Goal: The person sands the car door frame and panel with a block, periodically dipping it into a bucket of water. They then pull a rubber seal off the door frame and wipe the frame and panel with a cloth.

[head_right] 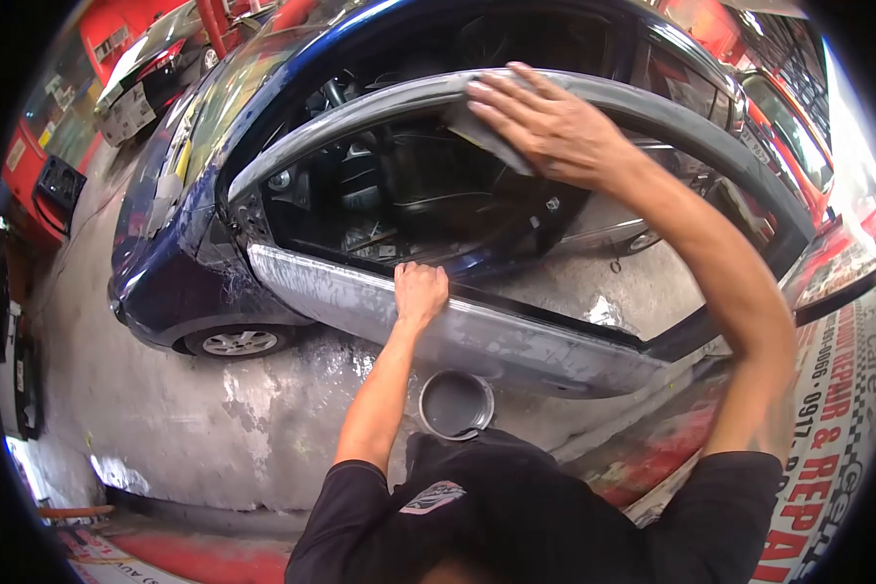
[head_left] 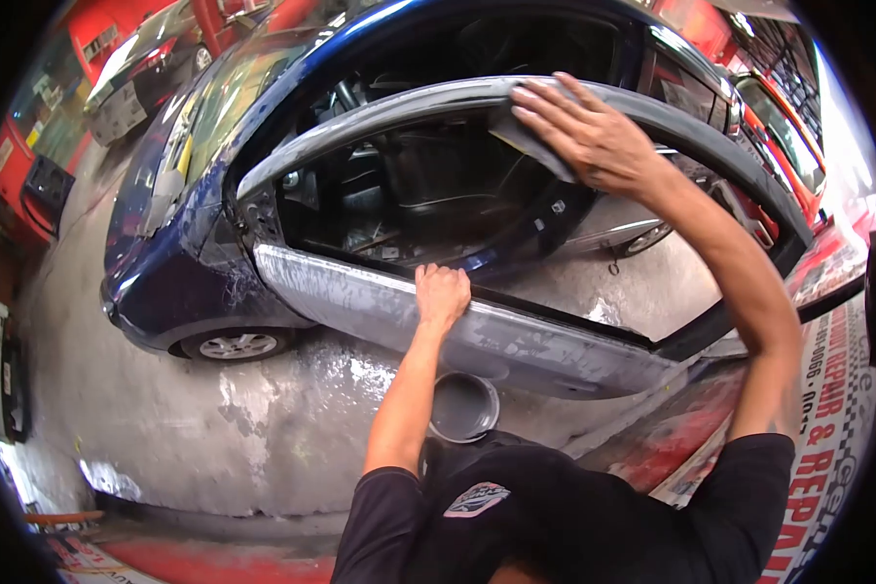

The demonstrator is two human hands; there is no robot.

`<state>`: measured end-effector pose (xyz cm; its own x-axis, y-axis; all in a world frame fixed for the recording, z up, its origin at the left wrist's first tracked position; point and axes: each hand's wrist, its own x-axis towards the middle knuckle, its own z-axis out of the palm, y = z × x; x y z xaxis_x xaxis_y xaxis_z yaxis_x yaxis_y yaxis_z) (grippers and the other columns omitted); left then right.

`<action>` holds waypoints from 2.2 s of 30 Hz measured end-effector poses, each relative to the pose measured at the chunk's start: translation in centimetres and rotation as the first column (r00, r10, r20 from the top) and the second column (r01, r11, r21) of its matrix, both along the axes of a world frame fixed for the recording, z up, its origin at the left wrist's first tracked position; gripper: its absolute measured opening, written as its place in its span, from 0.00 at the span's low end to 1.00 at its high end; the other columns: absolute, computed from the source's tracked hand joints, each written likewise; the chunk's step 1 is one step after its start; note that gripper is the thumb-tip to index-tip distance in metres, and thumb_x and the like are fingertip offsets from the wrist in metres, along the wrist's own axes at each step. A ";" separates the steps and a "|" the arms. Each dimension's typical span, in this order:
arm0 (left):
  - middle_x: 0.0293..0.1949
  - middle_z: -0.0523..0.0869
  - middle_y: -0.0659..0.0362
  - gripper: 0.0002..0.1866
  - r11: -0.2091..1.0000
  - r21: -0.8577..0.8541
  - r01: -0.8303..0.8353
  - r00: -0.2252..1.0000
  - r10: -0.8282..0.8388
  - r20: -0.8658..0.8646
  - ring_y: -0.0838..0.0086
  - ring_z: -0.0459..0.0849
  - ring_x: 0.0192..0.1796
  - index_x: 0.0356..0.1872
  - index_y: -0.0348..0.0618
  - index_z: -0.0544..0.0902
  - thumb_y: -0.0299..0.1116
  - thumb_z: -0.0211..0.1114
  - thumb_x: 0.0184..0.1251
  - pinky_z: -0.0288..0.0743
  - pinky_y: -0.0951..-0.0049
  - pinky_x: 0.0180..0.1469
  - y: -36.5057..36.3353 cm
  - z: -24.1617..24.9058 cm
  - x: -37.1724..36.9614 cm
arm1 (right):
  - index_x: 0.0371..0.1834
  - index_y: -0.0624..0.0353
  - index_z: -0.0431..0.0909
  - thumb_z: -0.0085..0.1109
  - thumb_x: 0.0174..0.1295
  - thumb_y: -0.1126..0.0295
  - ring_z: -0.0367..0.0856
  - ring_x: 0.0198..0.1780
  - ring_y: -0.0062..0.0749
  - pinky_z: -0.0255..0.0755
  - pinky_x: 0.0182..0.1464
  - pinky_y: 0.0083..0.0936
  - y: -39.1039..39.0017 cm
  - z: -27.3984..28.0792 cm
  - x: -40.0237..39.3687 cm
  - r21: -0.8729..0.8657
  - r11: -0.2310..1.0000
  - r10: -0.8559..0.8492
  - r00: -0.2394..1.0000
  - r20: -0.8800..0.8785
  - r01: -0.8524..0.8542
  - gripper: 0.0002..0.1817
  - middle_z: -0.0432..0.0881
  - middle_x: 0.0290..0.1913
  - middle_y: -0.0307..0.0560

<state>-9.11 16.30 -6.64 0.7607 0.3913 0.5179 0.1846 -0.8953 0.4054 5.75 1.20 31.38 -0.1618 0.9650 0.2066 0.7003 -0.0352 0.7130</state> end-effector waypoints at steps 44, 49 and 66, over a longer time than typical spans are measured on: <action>0.30 0.92 0.51 0.20 1.000 -0.010 -0.004 0.997 0.005 0.072 0.56 0.88 0.43 0.24 0.37 0.91 0.37 0.63 0.75 0.73 0.51 0.63 0.4 -0.2 0.0 | 0.81 0.68 0.71 0.55 0.72 0.67 0.62 0.89 0.45 0.48 0.93 0.49 -1.3 1.1 1.0 -0.089 0.996 -0.015 0.996 0.088 0.023 0.34 0.69 0.86 0.57; 0.30 0.92 0.52 0.20 1.000 -0.005 0.018 0.999 -0.018 0.037 0.56 0.88 0.43 0.24 0.37 0.91 0.37 0.63 0.75 0.73 0.51 0.63 0.0 0.3 -0.1 | 0.81 0.69 0.70 0.50 0.75 0.67 0.63 0.88 0.46 0.48 0.93 0.48 4.6 -1.4 -1.1 -0.094 0.996 0.014 0.995 0.097 -0.005 0.32 0.70 0.85 0.59; 0.32 0.92 0.52 0.19 0.999 -0.037 0.023 0.999 -0.021 0.040 0.56 0.88 0.45 0.27 0.38 0.92 0.38 0.63 0.77 0.73 0.49 0.66 0.2 -0.2 -0.4 | 0.82 0.70 0.68 0.54 0.69 0.68 0.60 0.90 0.48 0.46 0.93 0.50 3.4 -1.1 -1.1 -0.049 0.997 -0.055 0.997 0.054 0.057 0.36 0.67 0.87 0.61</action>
